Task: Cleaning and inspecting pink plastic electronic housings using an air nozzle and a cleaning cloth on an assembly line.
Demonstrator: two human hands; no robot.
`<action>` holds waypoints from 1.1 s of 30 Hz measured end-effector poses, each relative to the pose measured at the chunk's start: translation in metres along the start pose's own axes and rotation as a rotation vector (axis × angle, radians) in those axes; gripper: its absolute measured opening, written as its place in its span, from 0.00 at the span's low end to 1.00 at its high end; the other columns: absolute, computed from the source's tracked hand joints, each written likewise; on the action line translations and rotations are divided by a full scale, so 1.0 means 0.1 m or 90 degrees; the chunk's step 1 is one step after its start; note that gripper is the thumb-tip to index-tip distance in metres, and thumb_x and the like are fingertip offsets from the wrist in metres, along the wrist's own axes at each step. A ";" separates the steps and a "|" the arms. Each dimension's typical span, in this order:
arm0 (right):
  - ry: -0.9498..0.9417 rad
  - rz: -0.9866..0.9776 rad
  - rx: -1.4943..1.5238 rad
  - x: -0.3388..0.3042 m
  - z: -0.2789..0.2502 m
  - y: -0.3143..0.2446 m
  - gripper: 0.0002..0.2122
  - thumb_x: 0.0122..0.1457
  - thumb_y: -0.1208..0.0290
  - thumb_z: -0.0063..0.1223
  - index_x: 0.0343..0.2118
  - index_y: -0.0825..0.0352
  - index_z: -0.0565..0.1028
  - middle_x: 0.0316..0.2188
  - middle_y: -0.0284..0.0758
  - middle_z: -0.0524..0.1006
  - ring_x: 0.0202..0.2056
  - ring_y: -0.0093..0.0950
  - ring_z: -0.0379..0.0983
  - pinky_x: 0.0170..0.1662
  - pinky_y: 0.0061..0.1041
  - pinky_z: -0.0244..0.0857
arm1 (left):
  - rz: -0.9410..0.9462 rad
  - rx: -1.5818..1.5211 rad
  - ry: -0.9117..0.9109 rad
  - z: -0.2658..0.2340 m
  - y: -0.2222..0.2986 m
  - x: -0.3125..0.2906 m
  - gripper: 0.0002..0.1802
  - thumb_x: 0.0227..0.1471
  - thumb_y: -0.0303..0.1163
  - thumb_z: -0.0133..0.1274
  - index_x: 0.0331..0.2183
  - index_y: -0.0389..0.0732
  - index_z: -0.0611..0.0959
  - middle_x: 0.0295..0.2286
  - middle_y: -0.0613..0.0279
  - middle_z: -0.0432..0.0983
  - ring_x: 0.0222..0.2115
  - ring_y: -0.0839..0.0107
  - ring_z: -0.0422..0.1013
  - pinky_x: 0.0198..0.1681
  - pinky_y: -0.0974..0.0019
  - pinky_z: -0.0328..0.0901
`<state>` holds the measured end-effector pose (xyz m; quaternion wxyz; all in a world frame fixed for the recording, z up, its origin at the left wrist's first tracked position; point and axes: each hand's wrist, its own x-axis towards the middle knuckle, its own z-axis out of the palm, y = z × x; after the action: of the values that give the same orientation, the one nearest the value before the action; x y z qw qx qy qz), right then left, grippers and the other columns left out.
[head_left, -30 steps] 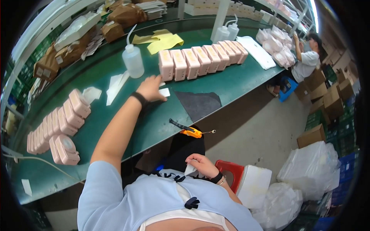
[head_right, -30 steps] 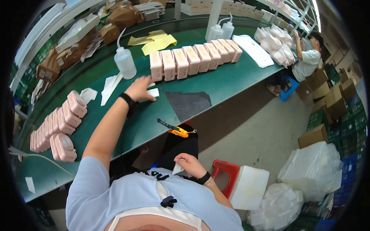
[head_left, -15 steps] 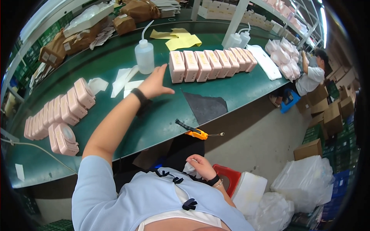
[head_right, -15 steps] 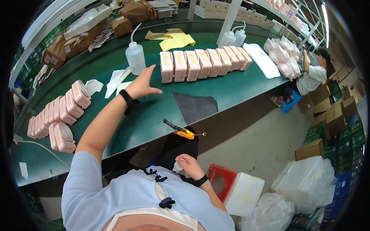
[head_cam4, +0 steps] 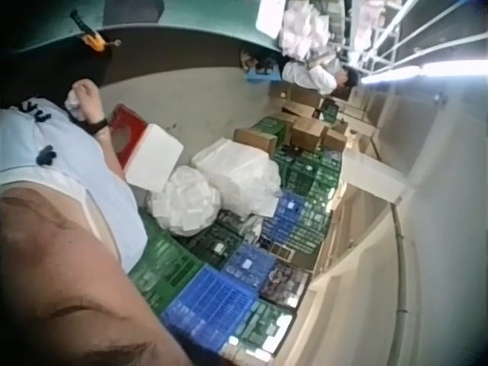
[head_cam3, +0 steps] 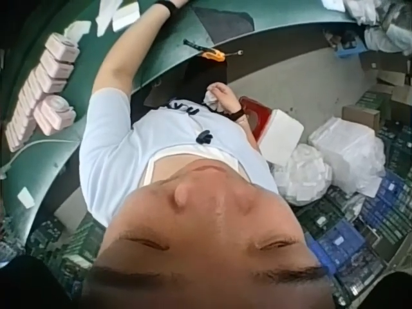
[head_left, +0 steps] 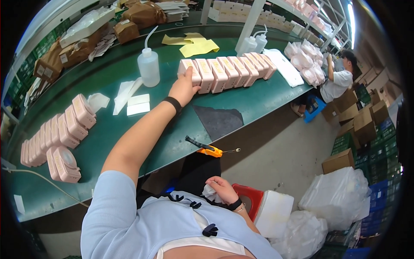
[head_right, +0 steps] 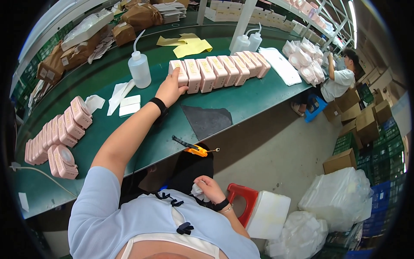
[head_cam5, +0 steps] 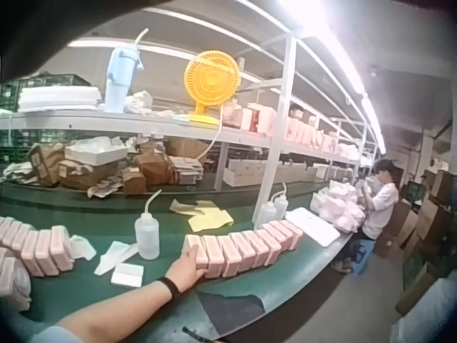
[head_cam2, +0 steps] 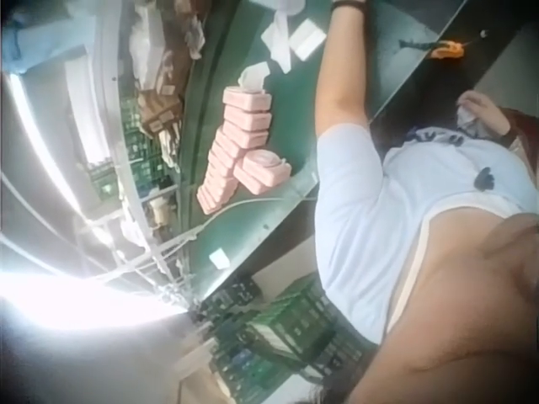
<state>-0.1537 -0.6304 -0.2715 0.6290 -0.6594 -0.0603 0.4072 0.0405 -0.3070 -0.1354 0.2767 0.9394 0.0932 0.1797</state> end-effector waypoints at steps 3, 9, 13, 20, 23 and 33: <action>-0.013 0.006 0.011 0.05 0.02 0.01 0.08 0.66 0.70 0.49 0.41 0.66 0.77 0.33 0.25 0.76 0.34 0.15 0.70 0.38 0.15 0.65 | 0.022 0.002 0.021 0.04 -0.04 0.06 0.46 0.47 0.36 0.65 0.61 0.34 0.58 0.48 0.33 0.70 0.45 0.41 0.72 0.49 0.54 0.69; -0.038 0.020 0.013 0.07 0.08 0.00 0.07 0.65 0.71 0.50 0.40 0.66 0.77 0.32 0.26 0.77 0.34 0.16 0.71 0.38 0.16 0.65 | 0.073 -0.056 0.025 0.17 -0.04 0.17 0.50 0.44 0.39 0.66 0.62 0.33 0.58 0.43 0.33 0.73 0.41 0.40 0.74 0.46 0.51 0.70; -0.030 0.018 -0.004 0.06 0.06 0.00 0.06 0.64 0.72 0.50 0.39 0.66 0.77 0.31 0.26 0.77 0.34 0.16 0.71 0.37 0.16 0.66 | 0.078 -0.038 0.028 0.16 0.02 0.07 0.57 0.40 0.44 0.69 0.63 0.33 0.55 0.49 0.28 0.68 0.47 0.41 0.71 0.52 0.51 0.67; -0.010 0.021 0.025 0.14 -0.04 0.04 0.05 0.64 0.73 0.50 0.40 0.66 0.77 0.32 0.26 0.77 0.33 0.17 0.71 0.37 0.17 0.65 | 0.027 0.026 -0.077 -0.72 0.02 -0.71 0.48 0.44 0.42 0.66 0.60 0.37 0.61 0.47 0.36 0.71 0.44 0.43 0.73 0.46 0.52 0.70; 0.020 0.006 0.034 0.19 -0.03 0.02 0.08 0.64 0.74 0.50 0.44 0.67 0.75 0.34 0.28 0.76 0.34 0.16 0.70 0.40 0.16 0.64 | 0.089 0.099 0.006 -1.24 -0.34 -1.26 0.29 0.45 0.42 0.62 0.47 0.39 0.74 0.37 0.43 0.74 0.39 0.48 0.74 0.41 0.51 0.70; 0.126 -0.338 0.046 0.72 0.46 -0.15 0.18 0.68 0.68 0.45 0.58 0.69 0.65 0.55 0.40 0.71 0.56 0.30 0.65 0.61 0.29 0.55 | -0.566 0.570 0.094 -2.63 -1.85 -1.40 0.43 0.46 0.65 0.55 0.51 0.38 0.79 0.52 0.47 0.70 0.52 0.52 0.67 0.51 0.47 0.64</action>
<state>-0.1277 -0.5488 -0.2856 0.7395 -0.6344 -0.1546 0.1638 -0.2043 -0.0635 -0.0720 -0.1016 0.8210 0.5590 0.0555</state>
